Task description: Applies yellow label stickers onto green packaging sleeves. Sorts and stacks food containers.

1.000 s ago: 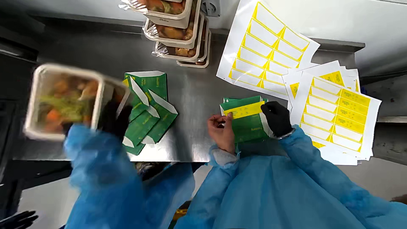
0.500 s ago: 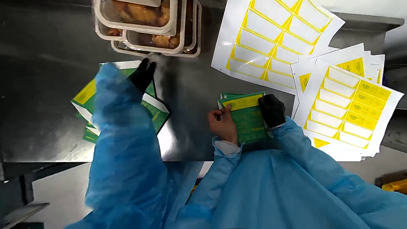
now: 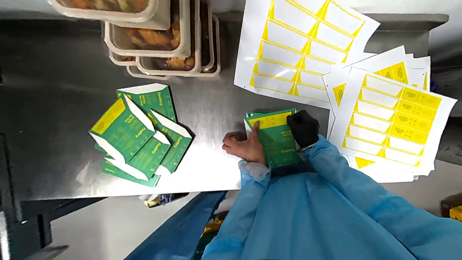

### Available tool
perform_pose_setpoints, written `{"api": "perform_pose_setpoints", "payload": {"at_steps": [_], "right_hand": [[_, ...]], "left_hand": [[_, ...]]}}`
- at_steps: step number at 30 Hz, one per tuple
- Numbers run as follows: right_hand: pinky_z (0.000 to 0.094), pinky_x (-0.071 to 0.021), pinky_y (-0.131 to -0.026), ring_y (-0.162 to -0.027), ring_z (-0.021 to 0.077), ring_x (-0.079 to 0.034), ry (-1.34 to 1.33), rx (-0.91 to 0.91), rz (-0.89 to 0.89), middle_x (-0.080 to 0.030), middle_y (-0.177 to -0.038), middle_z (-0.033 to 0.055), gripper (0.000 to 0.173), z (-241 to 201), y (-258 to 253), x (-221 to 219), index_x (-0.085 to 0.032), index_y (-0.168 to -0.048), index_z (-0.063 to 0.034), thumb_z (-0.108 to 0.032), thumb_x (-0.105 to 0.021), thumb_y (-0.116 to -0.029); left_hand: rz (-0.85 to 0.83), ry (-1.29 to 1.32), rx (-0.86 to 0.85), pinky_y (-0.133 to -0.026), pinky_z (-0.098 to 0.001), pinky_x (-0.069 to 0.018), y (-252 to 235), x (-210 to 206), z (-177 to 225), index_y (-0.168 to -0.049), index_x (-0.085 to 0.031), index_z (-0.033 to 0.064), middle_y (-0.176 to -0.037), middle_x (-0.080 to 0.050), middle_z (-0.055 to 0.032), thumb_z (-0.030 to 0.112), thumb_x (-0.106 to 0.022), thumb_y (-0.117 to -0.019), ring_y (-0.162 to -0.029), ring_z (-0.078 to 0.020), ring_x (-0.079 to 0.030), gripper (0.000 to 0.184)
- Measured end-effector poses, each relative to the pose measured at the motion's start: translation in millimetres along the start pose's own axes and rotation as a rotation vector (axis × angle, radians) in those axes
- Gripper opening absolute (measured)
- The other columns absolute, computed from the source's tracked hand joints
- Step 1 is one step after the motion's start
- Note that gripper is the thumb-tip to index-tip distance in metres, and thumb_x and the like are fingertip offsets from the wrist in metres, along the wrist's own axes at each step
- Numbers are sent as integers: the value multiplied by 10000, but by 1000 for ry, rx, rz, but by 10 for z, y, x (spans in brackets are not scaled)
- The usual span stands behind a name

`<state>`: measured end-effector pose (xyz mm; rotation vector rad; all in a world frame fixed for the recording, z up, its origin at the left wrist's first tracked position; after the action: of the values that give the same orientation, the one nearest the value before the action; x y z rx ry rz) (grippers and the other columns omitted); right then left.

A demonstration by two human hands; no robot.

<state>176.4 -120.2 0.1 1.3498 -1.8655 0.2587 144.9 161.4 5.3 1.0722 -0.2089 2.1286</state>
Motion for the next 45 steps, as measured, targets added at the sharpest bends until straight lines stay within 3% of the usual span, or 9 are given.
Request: {"api": "perform_pose_setpoints", "payload": {"at_steps": [5,11,16,22,26,32,36,40,45], "right_hand": [[488,-594,-823,-1029,335,-677,242,338,74,-663,-1155,185,339,-406,141,121,-652,-1174,-39,-263,-723,-931],[577,-181,-1274,-1555,244,-293,529,854,-212,-407,-1640,49,504,-571,669,-429,-480,-1543,-108,-302,-406,-1084],[553,-147,-1289,-1582,192,-209,569,770,-191,-274,-1702,46,755,-190,597,-367,-322,-1625,-108,-610,-305,-1061],[577,-206,-1268,-1523,291,-359,563,643,59,-443,-1602,149,803,19,597,243,-438,-1550,-24,-634,-389,-1031],[568,-302,-1229,-1450,299,-466,441,499,151,-547,-1511,150,598,499,763,845,-574,-1451,-63,-488,-453,-1048],[595,-392,-1158,-1375,366,-538,363,366,190,-583,-1465,173,537,1180,973,1295,-631,-1390,-60,-451,-497,-1047],[595,-416,-1136,-1356,382,-553,351,344,250,-595,-1444,191,533,1415,1083,1529,-631,-1377,-35,-427,-498,-1041],[578,-340,-1196,-1469,343,-426,431,262,236,-493,-1557,156,766,1850,1084,1840,-544,-1477,-70,-600,-615,-930],[586,-292,-1207,-1572,302,-212,635,138,-74,-229,-1713,67,1063,2304,1047,1660,-319,-1631,-271,-821,-633,-777]], "left_hand": [[-8,1,-356,-953,-562,-495,111,-36,240,-1428,-482,39,-1308,-556,-239,459,-782,-884,-1143,-409,-564,750],[-429,-244,-1048,-1262,-549,-222,790,-442,555,-1589,-353,37,-1677,-298,-92,159,-379,-1069,-1564,-269,-230,535],[-380,-442,-920,-1254,-581,-186,496,-453,289,-1638,-224,75,-1721,-162,-63,722,-315,-995,-1585,-256,-143,917],[-437,-409,-1038,-1261,-564,-204,361,-159,264,-1606,-222,-40,-1697,-138,-219,919,-477,-784,-1574,-372,-138,1288],[-806,-619,-1318,-1258,-520,-228,877,-189,8,-1601,-288,3,-1708,-136,-180,491,-904,-668,-1579,-319,-148,1220],[-1171,-879,-1275,-1178,-539,-363,1108,-5,-23,-1537,-411,4,-1659,-275,-206,220,-675,-988,-1531,-364,-285,646],[-605,-281,-1453,-1124,-463,-483,900,949,399,-1379,-643,64,-1427,-624,-93,-37,-595,-920,-1352,-249,-572,472],[-84,-161,-1137,-1136,-538,-450,-165,1846,118,-1426,-594,45,-1451,-585,-184,-11,-434,-1021,-1366,-352,-547,439],[-100,-490,-724,-1084,-683,-404,-1707,1656,-779,-1444,-579,95,-1471,-550,-222,-13,-452,-1006,-1372,-469,-499,469]]}}
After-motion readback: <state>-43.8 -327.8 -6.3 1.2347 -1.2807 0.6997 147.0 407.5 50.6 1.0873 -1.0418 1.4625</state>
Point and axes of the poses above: each hand's wrist, its own y-axis away from the middle knuckle, its own x-axis out of the back of the hand, z = x × y, the point moved 10 cm from there along -y, towards the middle knuckle
